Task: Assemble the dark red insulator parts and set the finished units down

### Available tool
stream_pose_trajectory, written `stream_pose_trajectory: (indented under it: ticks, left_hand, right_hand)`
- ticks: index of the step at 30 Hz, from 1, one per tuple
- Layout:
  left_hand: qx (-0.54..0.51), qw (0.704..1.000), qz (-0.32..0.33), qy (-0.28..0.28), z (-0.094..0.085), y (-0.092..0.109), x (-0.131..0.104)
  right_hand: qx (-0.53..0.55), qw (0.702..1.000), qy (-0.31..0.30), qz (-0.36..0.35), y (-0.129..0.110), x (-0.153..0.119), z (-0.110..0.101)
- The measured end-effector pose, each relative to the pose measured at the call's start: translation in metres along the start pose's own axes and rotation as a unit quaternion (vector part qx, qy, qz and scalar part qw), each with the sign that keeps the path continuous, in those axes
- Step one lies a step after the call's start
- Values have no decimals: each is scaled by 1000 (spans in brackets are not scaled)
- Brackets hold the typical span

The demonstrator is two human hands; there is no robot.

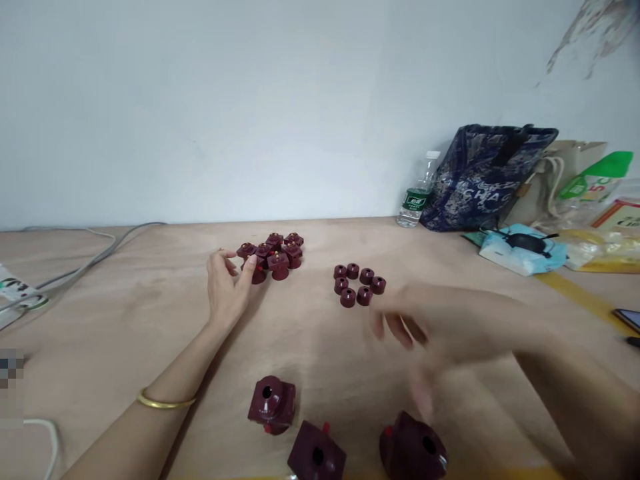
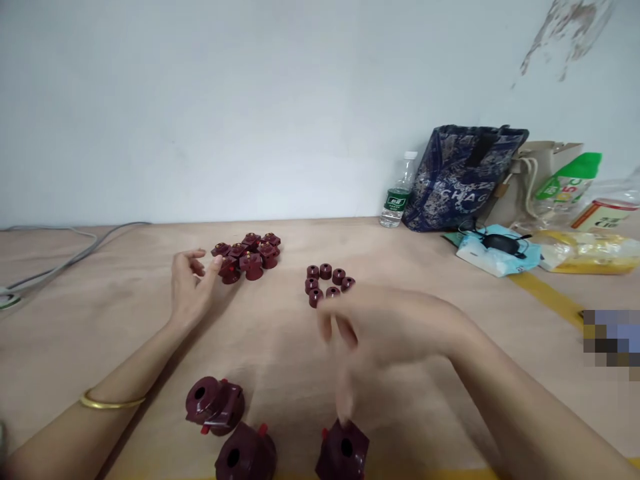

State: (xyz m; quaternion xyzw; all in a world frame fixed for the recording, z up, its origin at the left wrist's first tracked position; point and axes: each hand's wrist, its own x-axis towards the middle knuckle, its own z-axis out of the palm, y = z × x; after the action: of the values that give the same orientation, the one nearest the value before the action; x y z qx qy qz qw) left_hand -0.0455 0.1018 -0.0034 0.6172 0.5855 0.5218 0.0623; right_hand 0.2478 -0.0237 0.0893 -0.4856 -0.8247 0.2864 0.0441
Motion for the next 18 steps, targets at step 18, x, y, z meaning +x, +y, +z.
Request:
stream_pose_trajectory:
  ticks: [18]
  left_hand:
    - [-188,809,7,-557,-2,80,-46]
  right_hand:
    - [127,975,176,-55,7,54,36]
